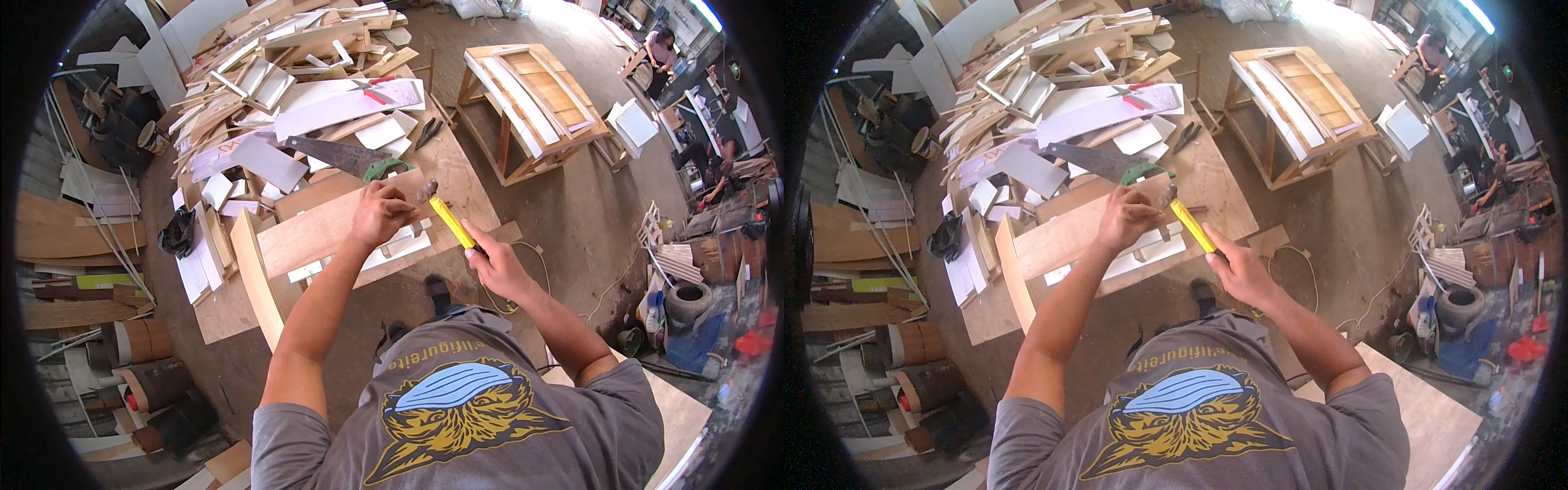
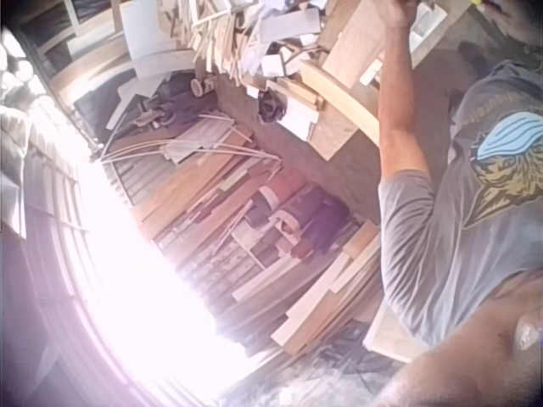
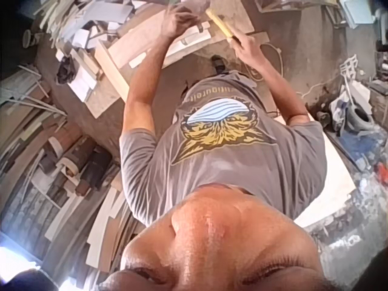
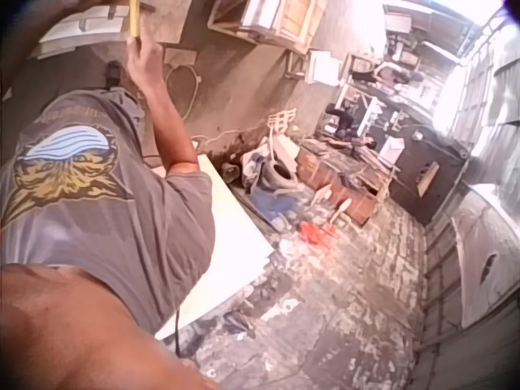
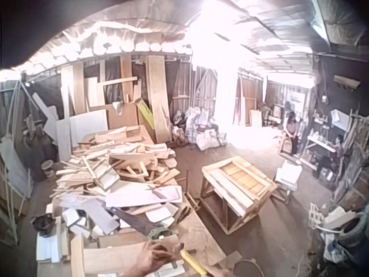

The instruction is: The person positions wooden boards together, retrieves nails from a bag, and hammers the nails into the boards using a hammer.

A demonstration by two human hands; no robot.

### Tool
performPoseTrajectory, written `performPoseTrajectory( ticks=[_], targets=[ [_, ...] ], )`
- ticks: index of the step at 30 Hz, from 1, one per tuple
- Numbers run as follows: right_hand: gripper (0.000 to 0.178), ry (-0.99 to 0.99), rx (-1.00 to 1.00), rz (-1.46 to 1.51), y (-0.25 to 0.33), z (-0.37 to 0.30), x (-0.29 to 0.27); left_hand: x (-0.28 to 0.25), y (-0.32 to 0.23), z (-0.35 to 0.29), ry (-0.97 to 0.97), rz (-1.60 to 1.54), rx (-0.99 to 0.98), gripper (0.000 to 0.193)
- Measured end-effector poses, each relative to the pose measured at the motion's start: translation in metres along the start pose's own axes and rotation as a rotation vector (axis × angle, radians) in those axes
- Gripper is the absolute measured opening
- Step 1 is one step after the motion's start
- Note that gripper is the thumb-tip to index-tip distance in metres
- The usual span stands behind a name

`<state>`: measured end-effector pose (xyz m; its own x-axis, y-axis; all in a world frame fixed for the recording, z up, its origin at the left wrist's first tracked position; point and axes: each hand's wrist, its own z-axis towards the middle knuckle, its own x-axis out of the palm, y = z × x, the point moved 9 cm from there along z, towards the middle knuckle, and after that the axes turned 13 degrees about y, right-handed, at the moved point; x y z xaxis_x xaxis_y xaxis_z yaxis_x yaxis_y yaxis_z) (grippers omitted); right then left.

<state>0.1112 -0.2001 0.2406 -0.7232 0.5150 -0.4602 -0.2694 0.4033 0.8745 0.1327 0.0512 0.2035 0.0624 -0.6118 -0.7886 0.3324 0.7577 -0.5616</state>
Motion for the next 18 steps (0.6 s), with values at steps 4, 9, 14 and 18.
performPoseTrajectory(
  ticks=[4,9,14,18],
  targets=[
    [0.063,-0.046,-0.17,-0.071,0.01,-0.002,0.003,0.002,-0.001,0.002,0.003,0.016,0.0,0.017],
    [0.062,-0.013,-0.121,-0.074,0.011,-0.001,0.007,-0.001,-0.002,0.001,0.002,0.009,-0.017,0.017],
    [0.061,-0.016,-0.105,-0.097,0.014,-0.003,0.005,-0.002,-0.003,0.001,-0.001,0.02,-0.019,0.017],
    [0.06,-0.017,-0.118,-0.09,0.016,-0.003,0.005,-0.003,-0.003,0.001,-0.006,0.021,-0.023,0.016]
  ],
)
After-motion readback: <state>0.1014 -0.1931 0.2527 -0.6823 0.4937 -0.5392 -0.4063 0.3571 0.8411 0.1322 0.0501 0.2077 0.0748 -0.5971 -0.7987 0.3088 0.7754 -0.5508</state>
